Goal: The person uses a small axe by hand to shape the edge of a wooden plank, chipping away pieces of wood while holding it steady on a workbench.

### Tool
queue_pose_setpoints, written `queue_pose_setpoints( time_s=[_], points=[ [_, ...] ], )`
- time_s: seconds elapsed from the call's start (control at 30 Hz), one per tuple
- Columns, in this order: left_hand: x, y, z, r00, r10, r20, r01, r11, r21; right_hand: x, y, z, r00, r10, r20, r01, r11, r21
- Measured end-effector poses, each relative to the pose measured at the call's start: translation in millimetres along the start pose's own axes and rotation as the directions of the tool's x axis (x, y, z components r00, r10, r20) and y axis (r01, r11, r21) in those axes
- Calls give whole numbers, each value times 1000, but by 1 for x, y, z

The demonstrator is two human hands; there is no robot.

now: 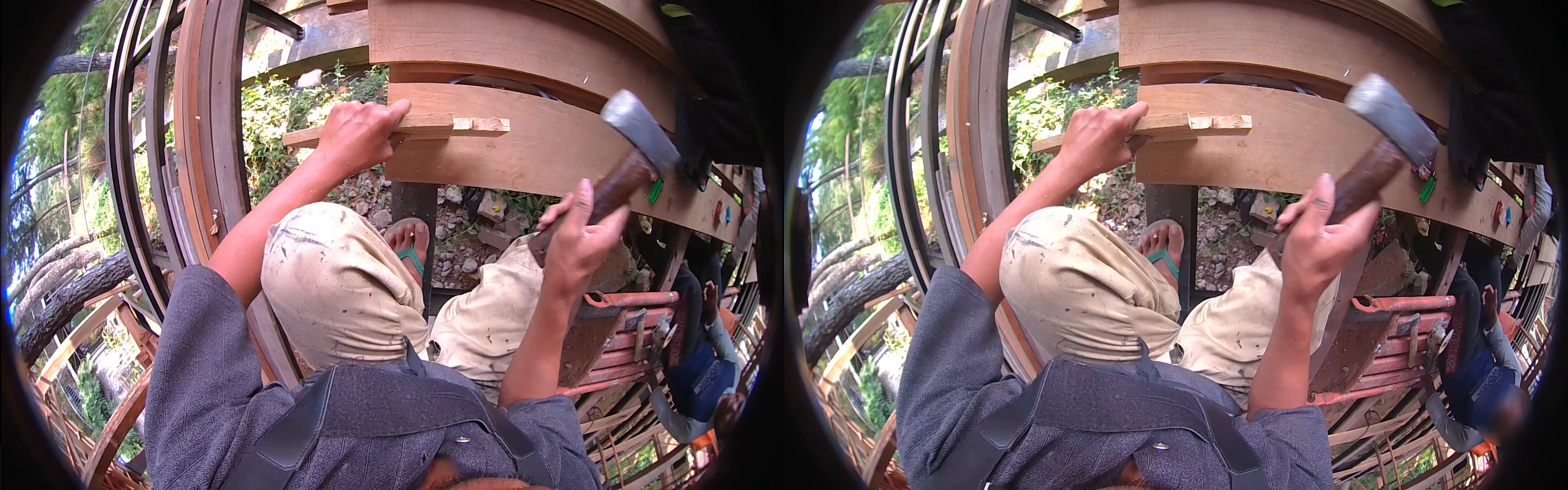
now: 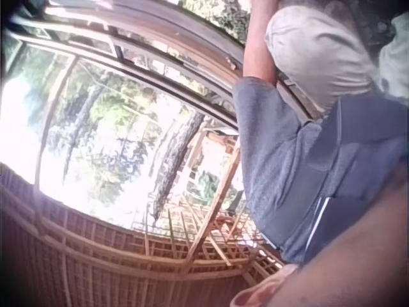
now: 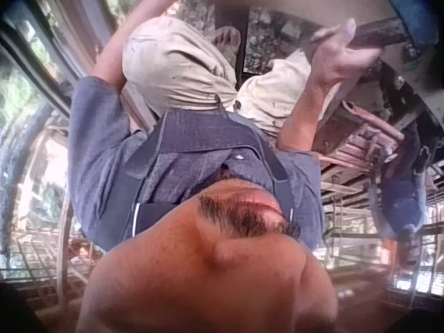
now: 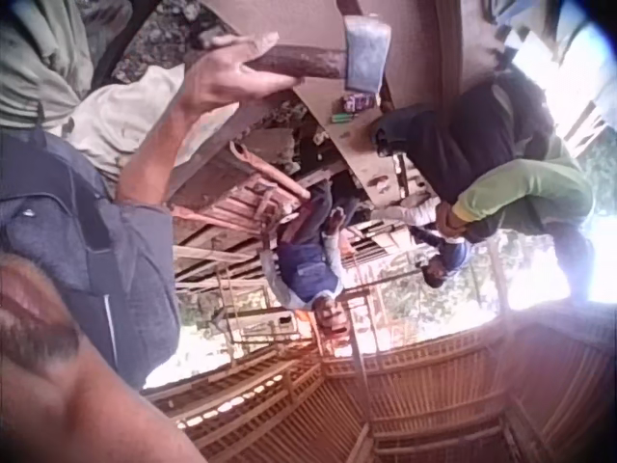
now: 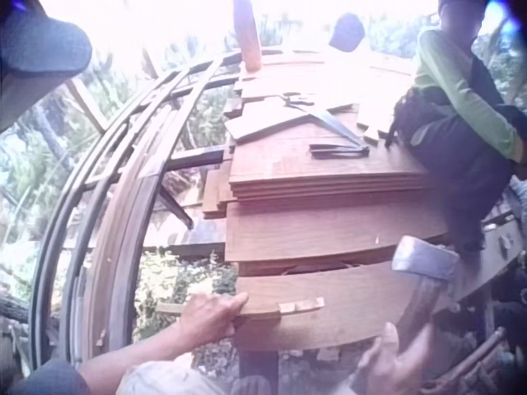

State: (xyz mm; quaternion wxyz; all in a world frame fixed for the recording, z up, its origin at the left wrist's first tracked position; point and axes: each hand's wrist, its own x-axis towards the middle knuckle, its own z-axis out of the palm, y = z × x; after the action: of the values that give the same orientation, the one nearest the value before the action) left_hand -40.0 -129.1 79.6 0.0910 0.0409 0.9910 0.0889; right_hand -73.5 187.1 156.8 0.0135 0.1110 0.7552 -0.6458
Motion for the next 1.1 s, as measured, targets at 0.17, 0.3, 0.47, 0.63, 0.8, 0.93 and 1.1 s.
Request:
queue_pose_setpoints(
  time_s=[0.17,0.3,0.47,0.63,0.8,0.93,1.1],
  points=[
    [9,10,7,999,33,-9,-33,999,-28,-52,70,33,982,11,190,81,879,-469],
    [-2,-3,-5,1000,17,0,-17,1000,-2,-18,21,22,945,227,237,-190,967,-167],
    [8,5,2,1000,28,10,-28,1000,-9,-27,21,25,987,-31,-158,40,998,58],
    [4,-4,4,999,-26,38,24,998,50,-30,37,30,892,317,321,-299,949,-104],
    [2,0,4,1000,-26,12,25,999,33,-11,21,16,996,20,-81,-14,997,82],
    [-1,-3,3,1000,-18,9,18,1000,21,-52,64,52,902,261,344,-188,955,-231],
    [-3,9,9,998,-28,53,28,1000,-5,-38,54,29,860,321,397,-255,944,-211]
  ],
)
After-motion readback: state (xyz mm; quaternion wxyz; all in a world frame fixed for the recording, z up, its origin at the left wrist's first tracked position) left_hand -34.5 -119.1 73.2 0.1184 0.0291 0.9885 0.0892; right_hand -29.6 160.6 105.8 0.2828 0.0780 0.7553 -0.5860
